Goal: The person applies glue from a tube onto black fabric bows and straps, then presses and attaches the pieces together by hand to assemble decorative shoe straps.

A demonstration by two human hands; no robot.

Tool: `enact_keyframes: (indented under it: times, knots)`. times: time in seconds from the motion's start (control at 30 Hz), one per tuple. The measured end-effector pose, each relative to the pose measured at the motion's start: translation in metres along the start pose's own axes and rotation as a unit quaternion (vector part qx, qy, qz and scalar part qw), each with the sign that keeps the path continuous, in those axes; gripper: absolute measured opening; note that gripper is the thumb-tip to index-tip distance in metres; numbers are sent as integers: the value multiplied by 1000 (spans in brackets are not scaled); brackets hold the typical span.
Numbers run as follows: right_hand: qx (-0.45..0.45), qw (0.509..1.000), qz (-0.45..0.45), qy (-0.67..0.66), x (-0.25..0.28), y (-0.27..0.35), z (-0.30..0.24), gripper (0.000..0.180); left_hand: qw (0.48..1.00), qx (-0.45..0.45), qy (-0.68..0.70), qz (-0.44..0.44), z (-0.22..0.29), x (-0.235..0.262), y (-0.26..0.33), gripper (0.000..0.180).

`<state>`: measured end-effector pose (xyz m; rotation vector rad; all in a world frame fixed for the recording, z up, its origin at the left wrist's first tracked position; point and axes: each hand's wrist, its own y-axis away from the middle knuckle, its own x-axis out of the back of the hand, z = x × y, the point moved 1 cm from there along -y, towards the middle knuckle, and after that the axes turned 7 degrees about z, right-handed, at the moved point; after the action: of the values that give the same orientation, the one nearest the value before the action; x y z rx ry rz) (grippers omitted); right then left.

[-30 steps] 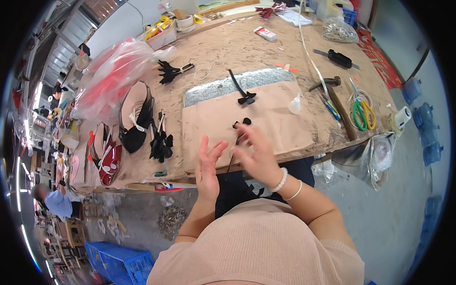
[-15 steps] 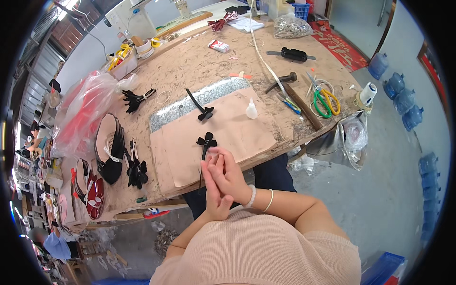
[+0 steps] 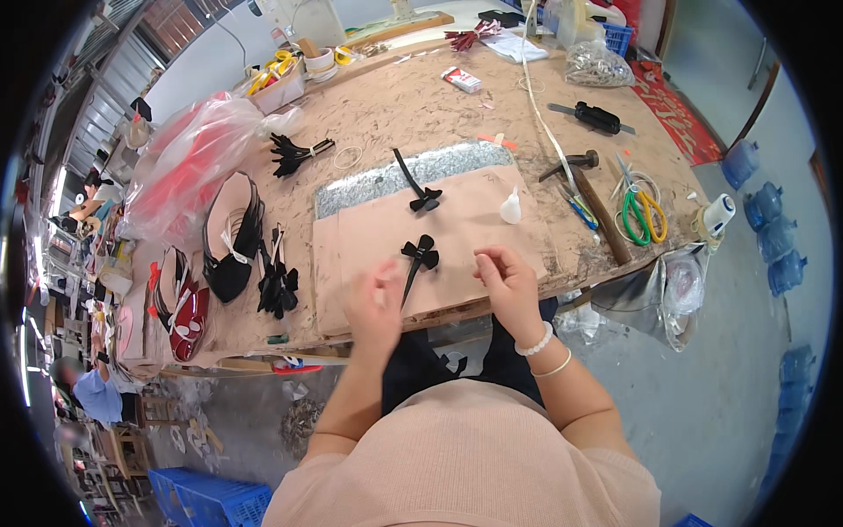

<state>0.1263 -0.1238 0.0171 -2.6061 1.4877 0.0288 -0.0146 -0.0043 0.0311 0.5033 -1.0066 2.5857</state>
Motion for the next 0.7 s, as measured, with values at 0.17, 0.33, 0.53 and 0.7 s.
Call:
enact_keyframes:
  times: [0.17,0.33,0.53,0.7]
  knots:
    - [187,957,-87,203,-24,1,3,23,980,159,-49,-111,-24,-21,-34,27]
    - [134,974,-75,164,-35,-3,4,22,930,247,268,-53,-22,-32,-25,25]
    - [-227,925,-169,-253,-32,3,-3,17,914,227,332,-43,8,-8,-4,30]
    - [-333,832,-256,-361,-35,8,-10,18,731,368,573,-40,10,3,1,33]
